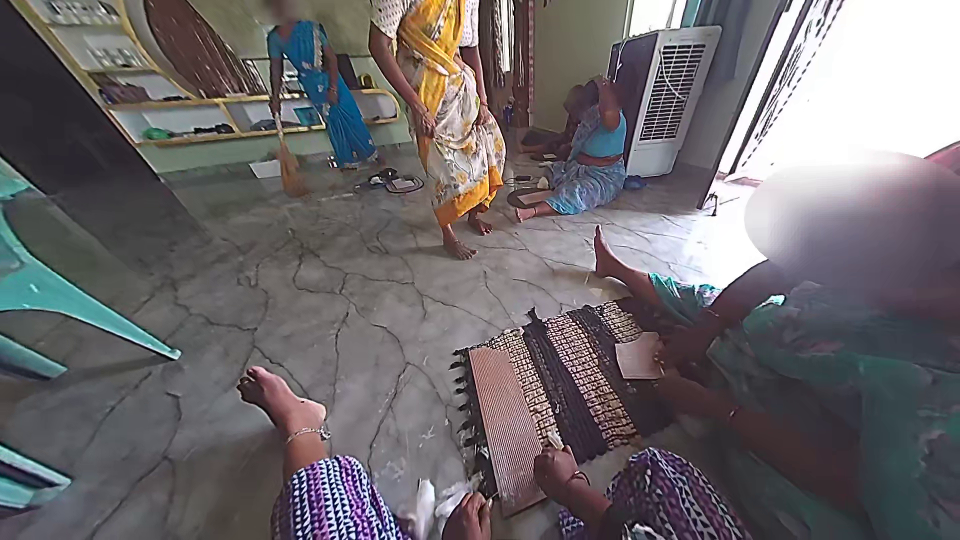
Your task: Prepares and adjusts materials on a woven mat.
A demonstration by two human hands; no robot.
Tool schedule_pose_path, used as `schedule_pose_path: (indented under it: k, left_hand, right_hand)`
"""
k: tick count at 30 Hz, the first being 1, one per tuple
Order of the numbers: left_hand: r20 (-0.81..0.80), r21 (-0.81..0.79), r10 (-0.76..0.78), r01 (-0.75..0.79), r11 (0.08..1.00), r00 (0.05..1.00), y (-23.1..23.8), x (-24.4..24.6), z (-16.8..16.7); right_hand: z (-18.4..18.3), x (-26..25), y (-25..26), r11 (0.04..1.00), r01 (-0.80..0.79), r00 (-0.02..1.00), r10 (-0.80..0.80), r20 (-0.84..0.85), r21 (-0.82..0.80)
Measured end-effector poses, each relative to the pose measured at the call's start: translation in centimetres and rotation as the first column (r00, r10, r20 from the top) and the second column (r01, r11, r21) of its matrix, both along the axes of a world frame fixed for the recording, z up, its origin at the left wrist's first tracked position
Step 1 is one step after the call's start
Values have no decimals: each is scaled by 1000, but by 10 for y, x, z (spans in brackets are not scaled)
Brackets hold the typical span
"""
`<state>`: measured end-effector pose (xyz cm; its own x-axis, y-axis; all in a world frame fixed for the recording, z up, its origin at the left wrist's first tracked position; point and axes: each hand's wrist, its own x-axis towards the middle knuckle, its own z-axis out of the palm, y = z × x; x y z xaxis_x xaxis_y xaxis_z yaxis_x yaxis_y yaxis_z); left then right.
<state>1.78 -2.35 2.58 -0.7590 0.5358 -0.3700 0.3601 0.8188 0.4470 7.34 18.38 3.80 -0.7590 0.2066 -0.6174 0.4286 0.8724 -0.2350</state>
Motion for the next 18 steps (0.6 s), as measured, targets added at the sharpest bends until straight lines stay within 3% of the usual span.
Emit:
schedule_pose_path:
  k: [3, 6, 10, 14, 15, 18]
  left_hand:
    - [18, 21, 25, -25, 999, 1000, 3, -1, 11]
    - [-1, 41, 80, -80, 996, 997, 2, -9, -9]
    - [-43, 224, 255, -240, 945, 966, -9, -18, 11]
    - [-124, 216, 351, -320, 922, 928, -32, -46, 17]
    - [-107, 193, 383, -359, 913, 917, -39, -47, 14]
    - [-37, 135, 476, -468, 874, 879, -45, -49, 7]
  right_hand:
    - [0, -4, 0, 1000, 11, 1000, -11, -9, -4]
    - [9, -3, 11, 965, 234, 963, -247, -111, -115]
    - [8, 0, 60, 780, 564, 701, -626, -342, -273]
    - [1, -11, 97, 523, 675, 417, -852, -316, -520]
    - [1, -11, 95, 506, 706, 413, -863, -291, -495]
    - [-11, -13, 93, 588, 729, 525, -808, -265, -350]
